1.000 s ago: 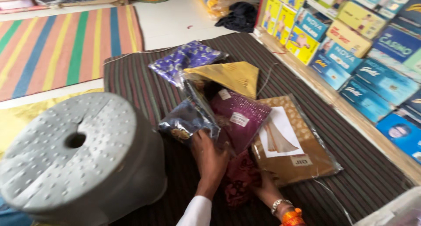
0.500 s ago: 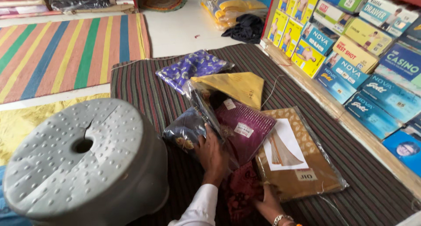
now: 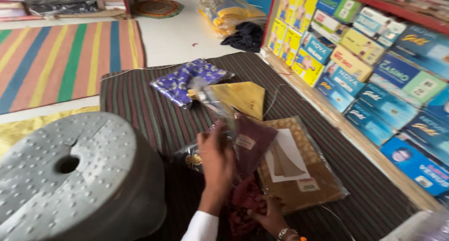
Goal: The person wipes the plastic packaging of several folded garments with a small cloth, then stacks them on a pile. The person handles multiple packaged garments one at a time, wiping each with a cloth and stacking them.
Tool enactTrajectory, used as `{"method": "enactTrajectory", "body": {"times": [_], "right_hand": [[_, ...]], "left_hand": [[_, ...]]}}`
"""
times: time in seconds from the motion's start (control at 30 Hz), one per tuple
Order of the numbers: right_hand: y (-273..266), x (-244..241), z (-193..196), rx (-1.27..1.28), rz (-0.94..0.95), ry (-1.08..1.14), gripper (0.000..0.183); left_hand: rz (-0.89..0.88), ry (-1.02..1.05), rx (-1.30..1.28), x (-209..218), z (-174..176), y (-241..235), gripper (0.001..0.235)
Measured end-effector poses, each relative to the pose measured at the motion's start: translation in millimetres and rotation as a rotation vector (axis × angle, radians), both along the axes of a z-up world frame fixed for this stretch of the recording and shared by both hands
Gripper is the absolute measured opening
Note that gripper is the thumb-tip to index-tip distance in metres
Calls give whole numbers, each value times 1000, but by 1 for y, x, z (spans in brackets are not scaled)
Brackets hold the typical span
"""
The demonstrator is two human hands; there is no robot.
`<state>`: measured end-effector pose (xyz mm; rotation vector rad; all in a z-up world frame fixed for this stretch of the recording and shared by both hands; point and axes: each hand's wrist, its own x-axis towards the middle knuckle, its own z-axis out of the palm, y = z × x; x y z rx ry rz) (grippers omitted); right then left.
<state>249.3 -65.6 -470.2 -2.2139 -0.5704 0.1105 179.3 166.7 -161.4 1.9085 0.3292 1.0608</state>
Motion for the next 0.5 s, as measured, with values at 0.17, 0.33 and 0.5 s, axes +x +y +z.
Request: {"method": "enactTrajectory", "body": {"times": [0.17,0.33,0.5], "right_hand": [[3,-4,-3,293,29,229,66],[1,2,-24,167,71,217,55],[0,-4,-41,-135,104,149,47]], "left_hand": [[-467,68,376,-6,-5,-66,49],[-933,531,590,-17,-46,-76,26],[-701,582,106,-31,-56,-48,37]]}}
